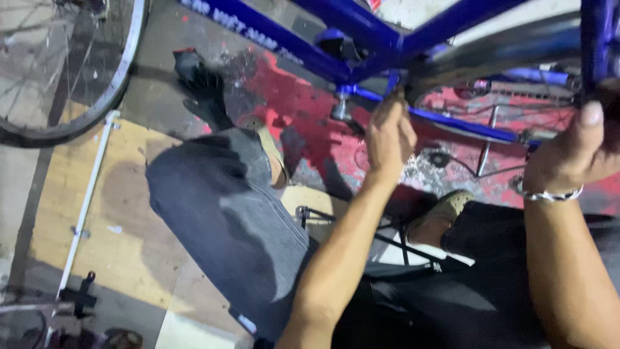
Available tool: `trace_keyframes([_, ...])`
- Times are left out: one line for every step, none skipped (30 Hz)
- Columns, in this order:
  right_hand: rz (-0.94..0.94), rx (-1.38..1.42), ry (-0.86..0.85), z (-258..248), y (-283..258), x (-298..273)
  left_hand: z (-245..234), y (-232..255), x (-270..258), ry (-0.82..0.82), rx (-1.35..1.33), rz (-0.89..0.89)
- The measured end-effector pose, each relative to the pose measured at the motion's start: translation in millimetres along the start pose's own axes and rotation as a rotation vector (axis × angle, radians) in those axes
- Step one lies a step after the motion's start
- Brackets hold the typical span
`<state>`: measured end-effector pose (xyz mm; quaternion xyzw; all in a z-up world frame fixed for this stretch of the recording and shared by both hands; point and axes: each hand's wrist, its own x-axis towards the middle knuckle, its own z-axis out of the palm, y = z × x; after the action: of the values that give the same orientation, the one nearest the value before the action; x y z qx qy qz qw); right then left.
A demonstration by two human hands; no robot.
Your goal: The person scrubs the frame and rear wheel area of a blue bicycle using a black abrasive pad. They wipe the seat post, chainstay, and rear triangle while sitting on a low stool in a workshop.
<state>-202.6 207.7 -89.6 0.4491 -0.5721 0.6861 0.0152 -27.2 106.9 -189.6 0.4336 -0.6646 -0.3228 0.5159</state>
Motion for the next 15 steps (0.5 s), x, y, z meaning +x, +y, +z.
trace_keyframes([0.001,-0.031,-0.046,-1.8,-6.8,-4.0,-6.1,-2.3,-1.9,-0.023,0.011,-0.043])
trace_keyframes([-0.004,-0.064,-0.086,-3.6,-13.2,-5.5,-9.2,-0.6,0.4,-0.049,0.014,-0.079])
trace_keyframes([-0.028,-0.106,-0.138,-5.2,-18.9,-4.8,-14.1,3.1,2.0,-0.075,0.017,-0.115])
trace_keyframes([-0.052,-0.151,-0.188,-8.9,-26.0,-4.9,-22.2,6.2,0.4,-0.213,0.075,-0.232])
trace_keyframes([-0.094,-0.204,-0.252,-12.9,-32.7,-2.4,-32.2,6.9,-3.0,-0.352,0.134,-0.346])
trace_keyframes([-0.096,-0.241,-0.286,-11.8,-37.7,-1.1,-39.3,4.4,-4.8,-0.489,0.199,-0.446])
trace_keyframes([-0.100,-0.278,-0.320,-11.5,-43.8,1.0,-43.9,-1.3,-10.7,-0.637,0.282,-0.440])
trace_keyframes([-0.060,-0.308,-0.333,-10.6,-50.2,1.9,-44.3,-11.2,-19.6,-0.782,0.364,-0.434])
trace_keyframes([-0.067,-0.349,-0.373,-8.9,-56.7,2.3,-39.6,-23.7,-33.1,-0.894,0.427,-0.422])
trace_keyframes([-0.075,-0.389,-0.414,-8.1,-64.6,2.2,-28.7,-39.9,-47.7,-0.960,0.476,-0.402])
trace_keyframes([-0.038,-0.419,-0.514,-2.4,-70.9,-2.4,-14.4,-58.7,-63.4,-1.009,0.516,-0.376])
trace_keyframes([-0.006,-0.458,-0.618,-0.2,-78.2,-5.9,6.0,-78.0,-79.6,-1.016,0.544,-0.345])
trace_keyframes([0.115,-0.463,-0.759,4.8,-81.6,-10.7,27.2,-99.3,-94.6,-1.006,0.574,-0.308])
trace_keyframes([0.054,-0.408,-0.924,12.9,-79.7,-16.6,45.6,-122.5,-110.0,-0.996,0.608,-0.275])
trace_keyframes([0.398,-0.579,-1.136,19.6,-82.5,-31.7,63.2,-144.9,-125.8,-0.979,0.639,-0.239])
